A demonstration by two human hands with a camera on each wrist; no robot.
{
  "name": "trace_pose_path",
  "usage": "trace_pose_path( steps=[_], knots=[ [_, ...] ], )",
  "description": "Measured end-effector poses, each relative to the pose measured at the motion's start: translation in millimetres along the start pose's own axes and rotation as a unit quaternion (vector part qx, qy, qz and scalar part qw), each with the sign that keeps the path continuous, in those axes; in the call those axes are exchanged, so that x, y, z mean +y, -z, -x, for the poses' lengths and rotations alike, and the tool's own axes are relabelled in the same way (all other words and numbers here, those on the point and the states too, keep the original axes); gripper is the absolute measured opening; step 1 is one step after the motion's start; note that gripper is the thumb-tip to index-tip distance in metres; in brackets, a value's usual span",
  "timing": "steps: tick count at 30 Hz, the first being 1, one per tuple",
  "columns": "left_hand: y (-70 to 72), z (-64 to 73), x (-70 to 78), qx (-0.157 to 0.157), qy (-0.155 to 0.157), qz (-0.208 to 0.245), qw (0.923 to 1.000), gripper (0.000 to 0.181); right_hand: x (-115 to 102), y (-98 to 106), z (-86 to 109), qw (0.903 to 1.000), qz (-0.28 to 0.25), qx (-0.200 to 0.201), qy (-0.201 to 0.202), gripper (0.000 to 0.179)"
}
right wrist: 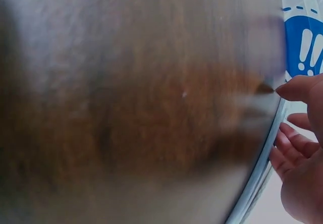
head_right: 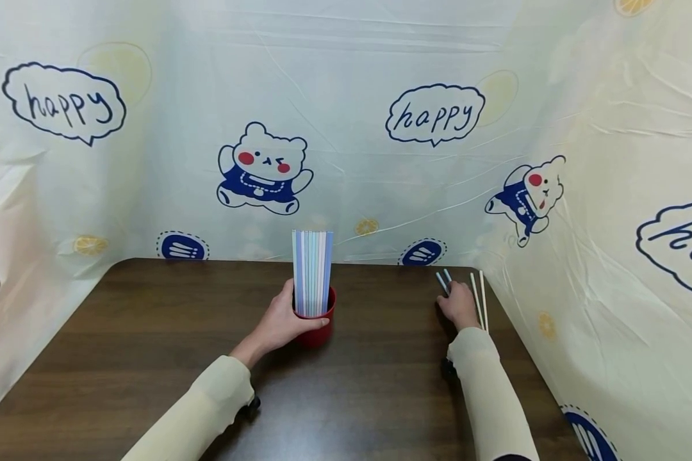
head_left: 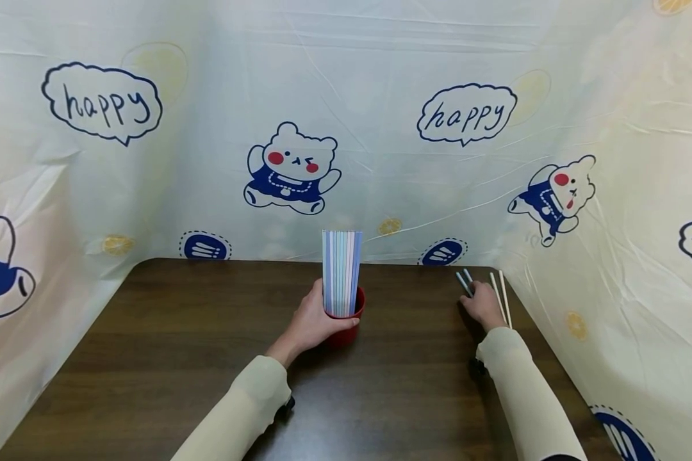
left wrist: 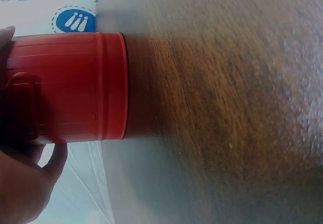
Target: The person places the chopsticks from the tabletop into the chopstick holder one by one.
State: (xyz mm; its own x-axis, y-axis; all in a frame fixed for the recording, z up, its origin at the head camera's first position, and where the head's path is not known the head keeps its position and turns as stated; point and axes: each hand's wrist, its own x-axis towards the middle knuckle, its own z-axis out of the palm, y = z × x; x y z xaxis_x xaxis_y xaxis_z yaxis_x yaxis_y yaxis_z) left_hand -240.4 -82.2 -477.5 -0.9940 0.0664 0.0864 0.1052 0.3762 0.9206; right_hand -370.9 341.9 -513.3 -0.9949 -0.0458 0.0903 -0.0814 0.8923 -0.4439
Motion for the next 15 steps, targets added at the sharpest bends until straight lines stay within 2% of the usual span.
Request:
trace_pose_path(
  steps=[5, 9, 12, 15],
  knots=[
    [2.3, 0.6, 0.4, 0.002, -0.002, 0.007, 1.0000, 0.104, -9.2, 1.3, -6.6, 0.9998, -0.002, -0.003, -0.021, 0.035],
    [1.5, 1.2, 0.9, -0.004, -0.002, 0.013, 0.9999, 0.104, -14.5, 0.9, -5.3, 0.9986, -0.011, -0.007, -0.051, 0.037],
    [1.0, 2.3, 1.9, -0.004, -0.003, 0.013, 0.9999, 0.104, -19.4, 0.7, -3.4, 0.9980, -0.009, -0.008, -0.061, 0.042],
    [-0.7, 2.7, 1.7, -0.003, -0.004, 0.012, 0.9999, 0.104, -24.5, 2.2, 0.3, 0.9976, -0.007, -0.010, -0.069, 0.039]
  ],
)
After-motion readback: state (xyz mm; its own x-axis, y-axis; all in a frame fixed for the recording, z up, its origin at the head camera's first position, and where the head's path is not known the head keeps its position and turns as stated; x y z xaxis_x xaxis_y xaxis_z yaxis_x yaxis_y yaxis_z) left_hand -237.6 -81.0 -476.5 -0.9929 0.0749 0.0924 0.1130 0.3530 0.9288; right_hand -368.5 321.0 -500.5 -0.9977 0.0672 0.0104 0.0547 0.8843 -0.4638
